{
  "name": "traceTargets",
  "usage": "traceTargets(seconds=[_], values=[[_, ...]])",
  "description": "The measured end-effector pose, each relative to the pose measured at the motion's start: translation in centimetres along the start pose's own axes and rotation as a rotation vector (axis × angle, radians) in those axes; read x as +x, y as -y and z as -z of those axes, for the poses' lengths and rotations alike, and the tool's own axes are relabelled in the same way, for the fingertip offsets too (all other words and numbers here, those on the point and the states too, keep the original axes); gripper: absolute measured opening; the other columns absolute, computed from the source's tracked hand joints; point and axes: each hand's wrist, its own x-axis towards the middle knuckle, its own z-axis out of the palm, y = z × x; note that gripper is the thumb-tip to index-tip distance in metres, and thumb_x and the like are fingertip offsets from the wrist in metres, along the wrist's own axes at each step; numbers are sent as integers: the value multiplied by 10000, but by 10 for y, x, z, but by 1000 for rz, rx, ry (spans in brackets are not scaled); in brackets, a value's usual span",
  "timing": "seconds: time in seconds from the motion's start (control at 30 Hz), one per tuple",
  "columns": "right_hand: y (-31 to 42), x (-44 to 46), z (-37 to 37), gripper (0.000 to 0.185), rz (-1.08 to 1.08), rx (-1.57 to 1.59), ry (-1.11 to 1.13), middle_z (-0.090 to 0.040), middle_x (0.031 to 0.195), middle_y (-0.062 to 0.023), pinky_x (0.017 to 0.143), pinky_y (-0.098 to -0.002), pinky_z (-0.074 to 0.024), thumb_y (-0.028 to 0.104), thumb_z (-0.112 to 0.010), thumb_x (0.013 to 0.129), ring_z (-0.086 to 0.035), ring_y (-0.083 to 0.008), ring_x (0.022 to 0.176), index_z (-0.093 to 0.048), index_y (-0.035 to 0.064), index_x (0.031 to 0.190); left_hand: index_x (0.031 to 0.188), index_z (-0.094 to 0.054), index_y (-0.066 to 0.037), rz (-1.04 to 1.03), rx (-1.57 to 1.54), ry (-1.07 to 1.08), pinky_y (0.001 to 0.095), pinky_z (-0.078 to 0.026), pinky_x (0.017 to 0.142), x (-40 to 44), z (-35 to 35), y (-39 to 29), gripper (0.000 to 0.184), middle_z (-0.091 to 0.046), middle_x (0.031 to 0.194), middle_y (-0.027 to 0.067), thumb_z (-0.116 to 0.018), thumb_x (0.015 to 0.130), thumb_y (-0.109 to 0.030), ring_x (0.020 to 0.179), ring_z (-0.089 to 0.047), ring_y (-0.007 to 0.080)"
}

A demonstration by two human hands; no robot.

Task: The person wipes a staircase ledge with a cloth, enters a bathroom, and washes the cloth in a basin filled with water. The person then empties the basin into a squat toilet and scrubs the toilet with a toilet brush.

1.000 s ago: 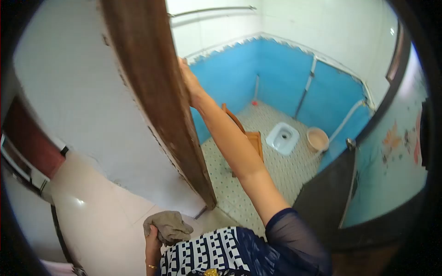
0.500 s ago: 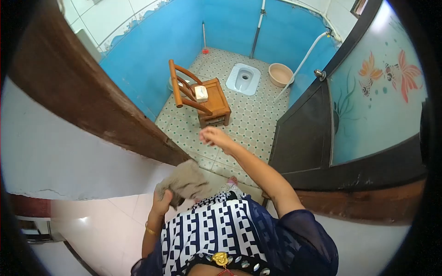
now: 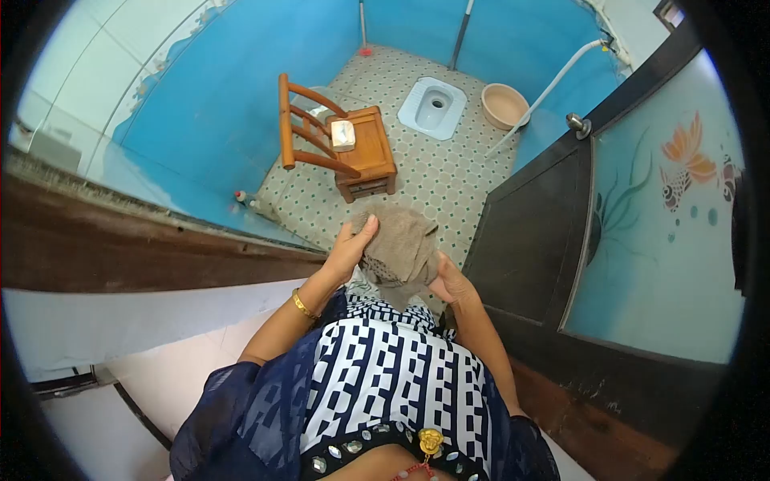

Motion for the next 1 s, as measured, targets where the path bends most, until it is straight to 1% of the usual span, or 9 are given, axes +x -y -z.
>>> traceTargets(seconds=[0.07, 0.17, 0.27, 0.4, 0.47, 0.67, 0.8, 0.87, 1.0], values=[[16, -2, 7, 585, 42, -116, -139, -409, 1202, -111, 947, -336, -288, 267, -570, 777, -394, -214, 1107, -304, -12, 1217, 1012, -515, -8, 93, 115, 77, 242, -399, 746, 26, -4, 10, 380, -539, 957, 48, -487, 832, -341, 858, -492, 117], [35, 6, 26, 486, 120, -10, -377, -456, 1152, -102, 908, -347, -336, 219, -542, 785, -440, -219, 1057, -359, 4, 1181, 1021, -515, -30, 233, 267, 135, 229, -405, 690, 73, -7, 37, 430, -544, 936, 38, -487, 815, -406, 813, -502, 114], [56, 16, 53, 428, 174, 112, -513, -473, 1127, -105, 887, -369, -361, 195, -517, 791, -463, -234, 1029, -390, 19, 1159, 930, -539, -79, 333, 297, 148, 197, -372, 524, 126, 7, 62, 346, -535, 720, -1, -450, 829, -398, 596, -492, 71], [88, 44, 112, 406, 198, 285, -653, -466, 1142, -116, 897, -390, -354, 198, -485, 809, -454, -250, 1043, -389, 25, 1164, 939, -535, -90, 358, 328, 63, 196, -377, 511, 187, 35, 83, 322, -546, 726, 13, -429, 840, -377, 592, -508, 79], [95, 64, 167, 363, 149, 423, -850, -452, 1166, -118, 923, -430, -318, 212, -417, 839, -432, -256, 1072, -406, 52, 1164, 952, -530, -91, 386, 352, 49, 198, -381, 513, 216, 52, 89, 313, -547, 728, 13, -431, 841, -366, 594, -509, 80], [135, 103, 263, 390, 111, 580, -1018, -462, 1155, -106, 899, -407, -352, 184, -463, 818, -454, -253, 1046, -394, 38, 1173, 991, -514, -88, 536, 489, 49, 204, -395, 530, 292, 58, 73, 285, -556, 748, 16, -447, 844, -323, 605, -518, 85], [184, 146, 257, 392, 91, 420, -1009, -482, 1125, -93, 863, -382, -380, 161, -478, 804, -474, -227, 1011, -405, 31, 1167, 1024, -505, -96, 565, 571, 217, 228, -400, 608, 348, 22, 59, 325, -564, 824, 9, -455, 836, -357, 704, -515, 84], [198, 173, 273, 416, 68, 141, -775, -502, 1081, -73, 832, -336, -389, 174, -516, 784, -486, -197, 969, -415, 18, 1157, 1099, -465, -104, 541, 595, 334, 275, -385, 731, 383, -8, 47, 423, -539, 975, 13, -461, 818, -420, 882, -486, 98], [273, 243, 235, 457, -63, -170, -548, -504, 1065, -68, 828, -291, -371, 217, -552, 769, -478, -170, 962, -417, 2, 1149, 1161, -411, -108, 518, 472, 311, 308, -378, 793, 455, -73, 36, 490, -502, 1062, 31, -475, 804, -437, 964, -473, 128]])
